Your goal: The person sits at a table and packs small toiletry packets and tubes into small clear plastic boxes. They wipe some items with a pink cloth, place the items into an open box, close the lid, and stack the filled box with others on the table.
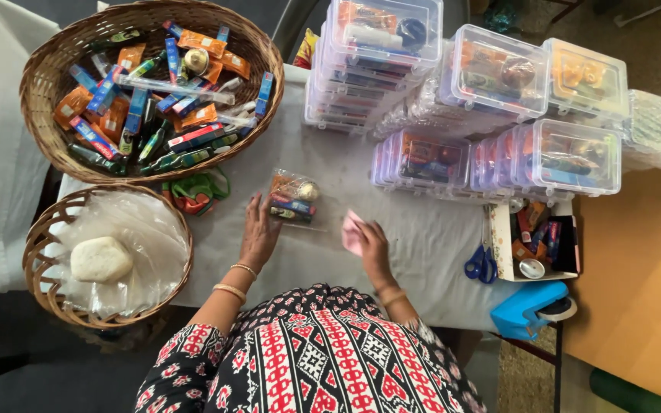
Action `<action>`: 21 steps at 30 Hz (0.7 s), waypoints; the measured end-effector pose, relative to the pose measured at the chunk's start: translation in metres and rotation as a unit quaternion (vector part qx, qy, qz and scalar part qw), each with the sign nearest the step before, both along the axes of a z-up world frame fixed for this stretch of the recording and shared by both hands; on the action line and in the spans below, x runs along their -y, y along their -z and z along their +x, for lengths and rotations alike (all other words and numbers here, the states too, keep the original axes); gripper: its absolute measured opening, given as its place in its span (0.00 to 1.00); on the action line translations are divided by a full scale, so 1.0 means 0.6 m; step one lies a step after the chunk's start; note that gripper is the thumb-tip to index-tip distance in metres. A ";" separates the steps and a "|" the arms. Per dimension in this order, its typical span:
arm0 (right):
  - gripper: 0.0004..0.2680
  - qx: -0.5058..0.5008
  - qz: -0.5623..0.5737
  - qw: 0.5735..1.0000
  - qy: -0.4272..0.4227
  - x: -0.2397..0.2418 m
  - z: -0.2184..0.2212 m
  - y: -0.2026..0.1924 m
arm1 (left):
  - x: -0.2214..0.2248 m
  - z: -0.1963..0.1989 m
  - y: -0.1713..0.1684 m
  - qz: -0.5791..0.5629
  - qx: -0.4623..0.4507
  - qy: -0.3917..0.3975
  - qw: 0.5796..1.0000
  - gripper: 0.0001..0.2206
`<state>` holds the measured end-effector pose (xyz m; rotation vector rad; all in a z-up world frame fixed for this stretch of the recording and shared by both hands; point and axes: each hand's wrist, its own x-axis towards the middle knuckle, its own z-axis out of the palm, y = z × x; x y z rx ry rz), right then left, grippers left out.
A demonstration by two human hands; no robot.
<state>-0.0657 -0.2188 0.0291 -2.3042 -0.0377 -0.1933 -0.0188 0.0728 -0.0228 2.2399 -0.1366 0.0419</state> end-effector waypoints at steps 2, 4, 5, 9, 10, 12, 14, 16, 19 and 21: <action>0.10 0.027 0.009 0.999 -0.035 -0.074 0.065 -0.031 | -0.008 -0.004 0.008 0.012 -0.011 0.004 1.000 0.33; 0.11 0.057 0.019 0.996 -0.072 -0.139 0.118 -0.050 | -0.013 -0.003 0.008 0.024 -0.020 0.006 1.000 0.34; 0.12 0.070 0.015 0.991 -0.114 -0.167 0.137 -0.053 | -0.013 -0.002 0.003 0.025 -0.018 0.011 0.999 0.33; 0.18 0.081 -0.114 0.966 -0.218 -0.238 0.153 0.028 | -0.014 0.001 0.026 0.039 0.002 0.013 0.999 0.33; 0.18 0.086 -0.113 0.965 -0.222 -0.247 0.149 0.037 | -0.016 0.000 0.042 0.041 0.005 0.007 0.999 0.33; 0.20 0.084 -0.196 0.943 -0.257 -0.261 0.142 0.054 | -0.019 0.000 0.074 0.022 -0.037 0.020 0.999 0.25; 0.21 0.073 -0.171 0.949 -0.254 -0.253 0.125 0.038 | -0.022 0.004 0.063 0.024 -0.022 0.021 0.999 0.26; 0.22 0.058 -0.147 0.956 -0.248 -0.233 0.105 0.029 | -0.022 0.004 0.054 0.024 -0.010 0.025 0.999 0.27; 0.23 0.054 -0.164 0.945 -0.276 -0.187 0.071 0.020 | -0.016 0.002 0.036 0.056 0.022 0.040 0.997 0.29; 0.21 0.043 -0.194 0.933 -0.300 -0.154 0.043 0.010 | -0.007 0.003 0.015 0.123 0.041 0.048 0.990 0.27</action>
